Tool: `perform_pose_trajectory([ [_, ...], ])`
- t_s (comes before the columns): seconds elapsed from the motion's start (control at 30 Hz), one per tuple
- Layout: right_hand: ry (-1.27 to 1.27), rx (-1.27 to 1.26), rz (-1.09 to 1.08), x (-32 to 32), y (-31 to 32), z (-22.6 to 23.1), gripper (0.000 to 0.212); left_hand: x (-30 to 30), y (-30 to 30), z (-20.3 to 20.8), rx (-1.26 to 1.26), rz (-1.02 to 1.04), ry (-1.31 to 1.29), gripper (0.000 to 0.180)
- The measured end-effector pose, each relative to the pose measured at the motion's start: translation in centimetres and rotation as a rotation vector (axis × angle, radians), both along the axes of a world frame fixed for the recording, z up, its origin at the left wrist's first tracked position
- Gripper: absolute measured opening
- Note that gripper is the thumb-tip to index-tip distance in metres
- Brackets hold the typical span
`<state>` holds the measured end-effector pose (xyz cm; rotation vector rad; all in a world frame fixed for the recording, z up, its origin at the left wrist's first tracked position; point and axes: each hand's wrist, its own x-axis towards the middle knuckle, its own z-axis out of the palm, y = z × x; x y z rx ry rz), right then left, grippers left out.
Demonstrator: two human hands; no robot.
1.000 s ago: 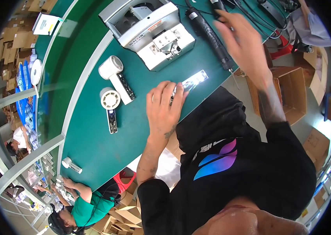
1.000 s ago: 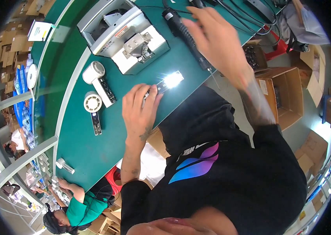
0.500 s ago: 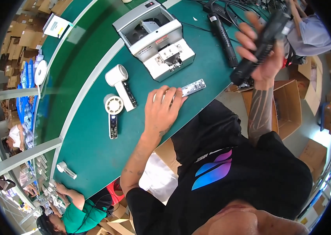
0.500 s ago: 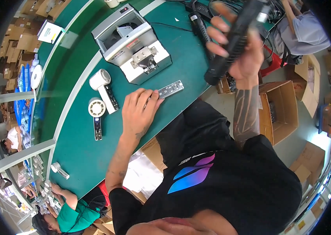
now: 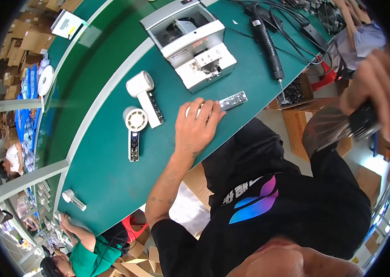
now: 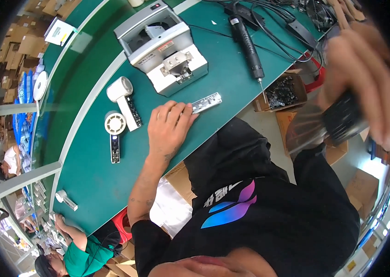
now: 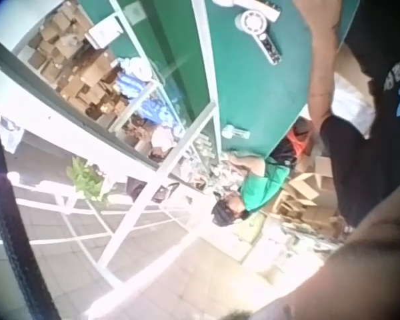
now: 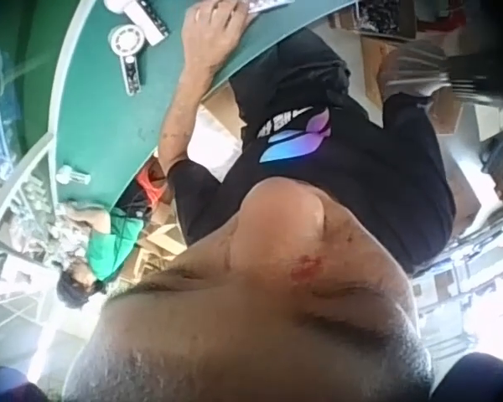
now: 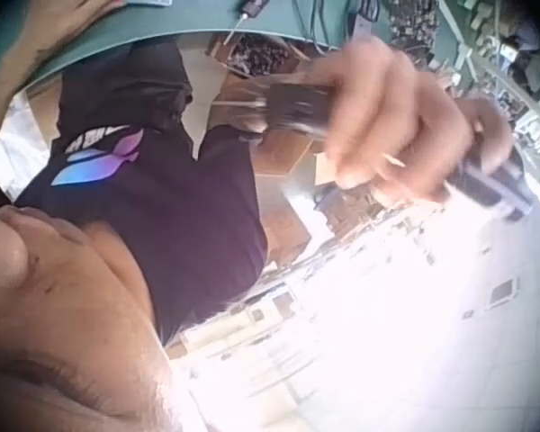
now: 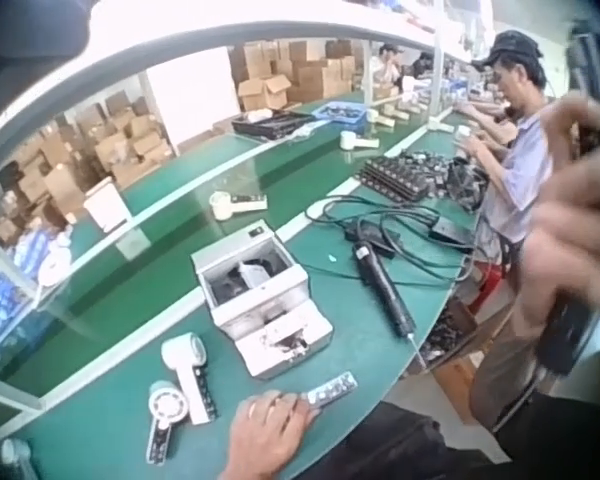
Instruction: The person assembles small handheld electronic fans by hand, joining plastic casings, fan blade units, and PCBs with screws using an electric screwdriver.
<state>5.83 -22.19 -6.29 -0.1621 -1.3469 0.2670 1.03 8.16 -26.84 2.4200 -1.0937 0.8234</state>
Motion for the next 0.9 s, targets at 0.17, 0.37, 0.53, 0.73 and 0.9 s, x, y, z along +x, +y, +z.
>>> perform_pose_trajectory([
  [0.17,0.383,-0.365,-0.773,-1.5,6.2,-4.6,0.059,-0.5,1.1,0.4,0.021,0.039,0.018,0.034],
  [0.37,0.598,-0.249,-1.002,0.2,12.6,-3.9,0.045,0.1,1.8,0.2,0.02,0.083,0.001,0.032],
  [0.53,0.5,-0.607,-1.31,3.8,15.4,-5.1,0.033,0.2,1.2,0.5,0.017,0.071,0.013,0.032],
  [0.73,0.505,-0.651,-1.302,4.3,16.4,-6.8,0.025,-0.3,1.4,0.2,0.034,0.076,0.031,0.028],
  [0.9,0.577,-0.738,-1.288,2.7,15.6,-7.3,0.029,-0.1,1.4,0.0,0.019,0.087,0.039,0.034],
])
